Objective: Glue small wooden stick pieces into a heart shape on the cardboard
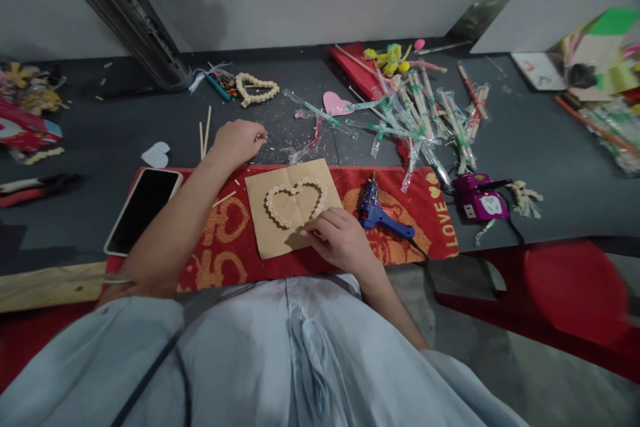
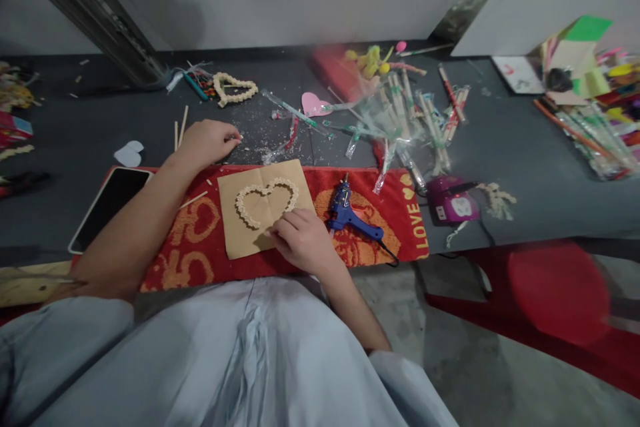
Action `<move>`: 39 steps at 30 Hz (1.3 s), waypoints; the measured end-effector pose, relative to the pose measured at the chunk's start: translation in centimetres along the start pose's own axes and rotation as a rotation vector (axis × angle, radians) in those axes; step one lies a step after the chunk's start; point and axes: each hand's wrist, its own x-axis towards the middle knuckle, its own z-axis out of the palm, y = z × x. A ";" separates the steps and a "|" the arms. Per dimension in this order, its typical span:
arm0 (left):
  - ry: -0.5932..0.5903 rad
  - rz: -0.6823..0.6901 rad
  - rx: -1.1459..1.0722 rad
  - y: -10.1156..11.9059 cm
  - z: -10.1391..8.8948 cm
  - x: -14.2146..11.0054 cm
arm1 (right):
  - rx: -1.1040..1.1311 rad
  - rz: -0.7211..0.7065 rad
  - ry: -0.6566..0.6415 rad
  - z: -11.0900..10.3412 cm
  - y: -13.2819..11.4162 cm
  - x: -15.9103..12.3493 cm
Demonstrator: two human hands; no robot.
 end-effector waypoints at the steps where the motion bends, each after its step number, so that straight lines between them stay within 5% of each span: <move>1: -0.007 0.007 0.022 0.1 0.0 0.1 | -0.006 0.000 0.004 0.0 0.0 0.0; 12: -0.076 0.177 0.339 0.4 -0.4 1.1 | -0.049 0.000 0.008 -0.2 0.3 -0.4; 18: -0.026 0.140 0.253 0.7 -1.1 0.9 | -0.075 0.001 0.011 -0.3 0.5 -0.5; 23: 0.027 0.128 -0.214 1.7 -2.4 -2.4 | -0.061 -0.005 0.066 -0.3 0.3 0.2; 29: -0.237 0.118 -1.125 5.3 -3.1 -11.5 | 0.068 0.008 0.255 0.0 -1.1 2.6; 34: -0.404 -0.109 -1.498 6.2 -1.5 -15.4 | 0.117 -0.081 0.353 0.7 -1.8 4.1; 39: -0.348 -0.263 -1.664 6.2 -0.1 -16.3 | 0.105 -0.149 0.344 1.0 -2.1 4.4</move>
